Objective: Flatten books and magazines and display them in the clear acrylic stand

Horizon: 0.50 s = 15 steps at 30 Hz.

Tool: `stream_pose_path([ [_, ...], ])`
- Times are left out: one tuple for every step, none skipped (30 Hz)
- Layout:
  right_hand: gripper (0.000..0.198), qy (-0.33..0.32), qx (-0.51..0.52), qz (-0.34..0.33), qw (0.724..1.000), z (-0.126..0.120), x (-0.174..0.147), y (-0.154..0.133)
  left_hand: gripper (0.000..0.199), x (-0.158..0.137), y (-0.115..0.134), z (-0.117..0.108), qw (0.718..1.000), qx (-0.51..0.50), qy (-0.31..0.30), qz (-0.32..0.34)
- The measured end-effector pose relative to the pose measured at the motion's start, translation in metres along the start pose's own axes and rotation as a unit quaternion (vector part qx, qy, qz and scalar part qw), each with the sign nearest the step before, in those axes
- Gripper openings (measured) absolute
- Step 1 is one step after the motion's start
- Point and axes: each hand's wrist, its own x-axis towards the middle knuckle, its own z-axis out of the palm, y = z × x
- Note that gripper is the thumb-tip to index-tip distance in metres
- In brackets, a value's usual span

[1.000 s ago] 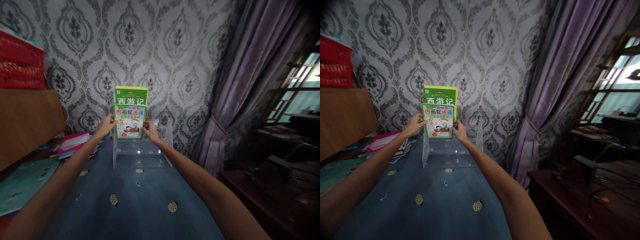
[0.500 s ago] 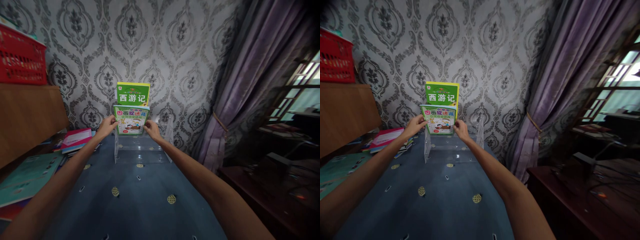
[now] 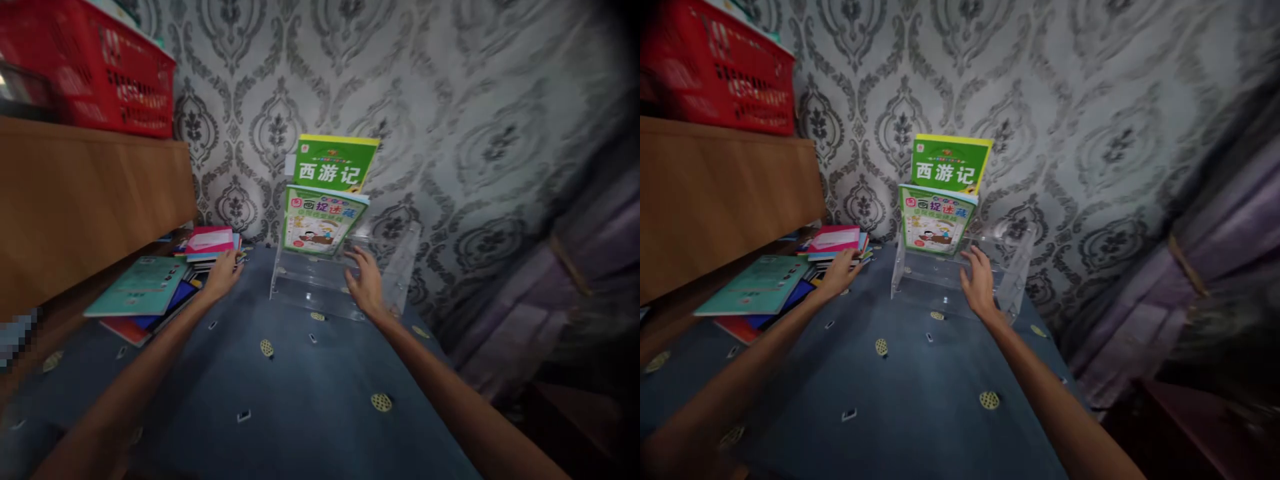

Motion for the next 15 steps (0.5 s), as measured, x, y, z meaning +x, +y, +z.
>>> stream_pose_path([
  [0.032, -0.009, -0.001, -0.013, 1.0, 0.002, -0.015, -0.002, 0.028, -0.012, -0.011, -0.009, 1.0, 0.02, 0.007, -0.017],
  [0.029, -0.019, 0.002, -0.022, 1.0, 0.004, -0.032, -0.005, 0.03, -0.022, -0.023, -0.019, 0.998, 0.042, 0.012, -0.034],
  [0.027, -0.034, 0.005, -0.028, 0.999, 0.007, -0.048, -0.009, 0.032, -0.031, -0.035, -0.029, 0.997, 0.064, 0.015, -0.049],
  [0.025, -0.051, 0.012, -0.031, 0.998, 0.012, -0.064, -0.014, 0.035, -0.039, -0.047, -0.039, 0.994, 0.088, 0.017, -0.065],
  [0.025, -0.067, 0.02, -0.033, 0.997, 0.016, -0.078, -0.019, 0.039, -0.046, -0.059, -0.048, 0.986, 0.146, 0.003, -0.082],
  [0.025, -0.086, 0.029, -0.031, 0.995, 0.022, -0.092, -0.025, 0.042, -0.052, -0.071, -0.057, 0.975, 0.196, -0.016, -0.105],
  [0.025, -0.102, 0.039, -0.024, 0.994, 0.027, -0.104, -0.03, 0.046, -0.057, -0.083, -0.066, 0.962, 0.234, -0.03, -0.135],
  [0.025, -0.116, 0.05, -0.015, 0.992, 0.032, -0.114, -0.034, 0.05, -0.061, -0.094, -0.075, 0.95, 0.26, -0.049, -0.165],
  [0.025, -0.129, 0.06, -0.005, 0.99, 0.036, -0.122, -0.037, 0.056, -0.064, -0.103, -0.083, 0.939, 0.275, -0.067, -0.194],
  [0.024, -0.141, 0.07, 0.005, 0.987, 0.039, -0.128, -0.04, 0.062, -0.066, -0.111, -0.09, 0.929, 0.282, -0.082, -0.225],
  [0.024, -0.149, 0.08, 0.016, 0.985, 0.04, -0.133, -0.041, 0.068, -0.068, -0.117, -0.096, 0.919, 0.285, -0.099, -0.253],
  [0.024, -0.154, 0.089, 0.03, 0.984, 0.041, -0.136, -0.041, 0.073, -0.069, -0.122, -0.102, 0.911, 0.283, -0.116, -0.276],
  [0.024, -0.155, 0.097, 0.045, 0.982, 0.04, -0.137, -0.041, 0.076, -0.069, -0.125, -0.106, 0.904, 0.281, -0.129, -0.294],
  [0.025, -0.155, 0.103, 0.06, 0.981, 0.039, -0.138, -0.041, 0.078, -0.069, -0.127, -0.11, 0.9, 0.279, -0.139, -0.305],
  [0.025, -0.155, 0.109, 0.075, 0.979, 0.037, -0.139, -0.041, 0.079, -0.069, -0.127, -0.112, 0.898, 0.277, -0.145, -0.309],
])
